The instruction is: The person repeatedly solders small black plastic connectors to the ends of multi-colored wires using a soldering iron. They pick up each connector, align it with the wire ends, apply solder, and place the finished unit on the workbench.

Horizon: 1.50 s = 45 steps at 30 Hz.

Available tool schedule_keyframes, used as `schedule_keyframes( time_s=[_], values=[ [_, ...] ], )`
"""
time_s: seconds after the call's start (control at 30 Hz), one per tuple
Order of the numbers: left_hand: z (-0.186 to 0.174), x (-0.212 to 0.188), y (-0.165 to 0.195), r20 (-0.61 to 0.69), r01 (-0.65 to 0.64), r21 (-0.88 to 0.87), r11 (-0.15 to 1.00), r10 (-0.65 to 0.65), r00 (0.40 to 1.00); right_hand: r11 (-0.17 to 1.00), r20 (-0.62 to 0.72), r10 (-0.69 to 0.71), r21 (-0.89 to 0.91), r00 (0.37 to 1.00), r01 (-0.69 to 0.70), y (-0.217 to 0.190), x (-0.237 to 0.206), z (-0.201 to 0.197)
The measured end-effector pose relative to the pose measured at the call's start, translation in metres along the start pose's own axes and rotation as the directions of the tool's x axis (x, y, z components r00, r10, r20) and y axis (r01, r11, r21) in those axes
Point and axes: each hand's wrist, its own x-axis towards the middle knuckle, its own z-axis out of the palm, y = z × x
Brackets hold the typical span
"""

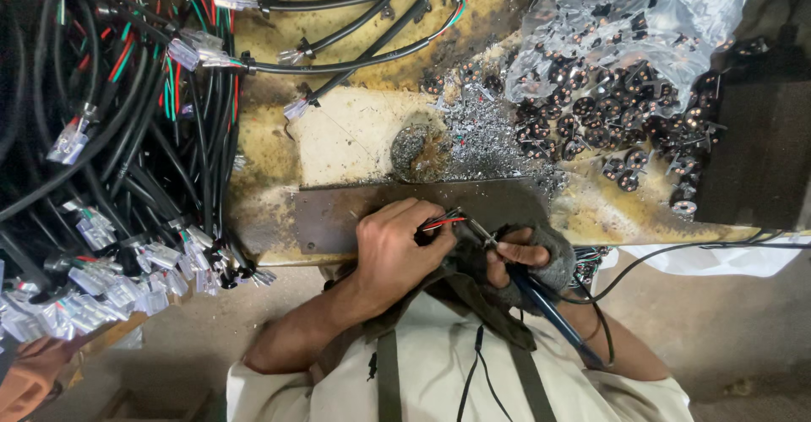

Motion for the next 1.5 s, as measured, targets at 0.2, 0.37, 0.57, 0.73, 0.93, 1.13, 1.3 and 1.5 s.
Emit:
schedule_keyframes(
  time_s=[0.2, 0.37, 0.57, 0.73, 0.93, 1.13, 1.3, 1.5],
  values=[
    [0.000, 0.000, -0.001, 0.009, 0.006, -0.003, 1.000, -0.006, 1.000, 0.517, 0.385, -0.653, -0.403, 0.652, 0.755, -0.020, 0.021, -0.008],
    [0.000, -0.001, -0.002, 0.024, 0.015, -0.002, 1.000, -0.015, 1.000, 0.816, 0.272, -0.452, -0.259, 0.850, 0.517, -0.026, 0.011, -0.006],
    [0.000, 0.000, -0.003, 0.031, 0.013, -0.006, 1.000, -0.013, 0.999, 0.891, 0.073, -0.395, -0.210, 0.916, 0.402, 0.001, -0.006, -0.007],
    [0.000, 0.000, -0.003, 0.033, 0.010, -0.017, 1.000, -0.009, 0.999, 0.868, 0.094, -0.446, -0.196, 0.890, 0.456, 0.021, -0.009, -0.006],
    [0.000, 0.000, -0.003, 0.037, 0.016, -0.011, 1.000, -0.016, 0.999, 0.889, 0.325, -0.328, -0.211, 0.887, 0.406, 0.001, -0.002, -0.012],
    [0.000, 0.000, -0.002, 0.032, 0.017, -0.008, 1.000, -0.017, 0.999, 0.646, 0.344, -0.615, -0.296, 0.709, 0.704, -0.022, 0.018, -0.010],
    [-0.001, 0.001, -0.001, 0.043, 0.016, -0.010, 1.000, -0.015, 0.999, 0.872, 0.159, -0.384, -0.262, 0.910, 0.414, -0.010, 0.008, -0.005],
    [-0.002, 0.000, -0.002, 0.045, 0.009, -0.028, 1.000, -0.008, 0.999, 0.950, 0.290, 0.226, 0.145, 0.930, -0.277, 0.004, -0.008, -0.023]
  ],
)
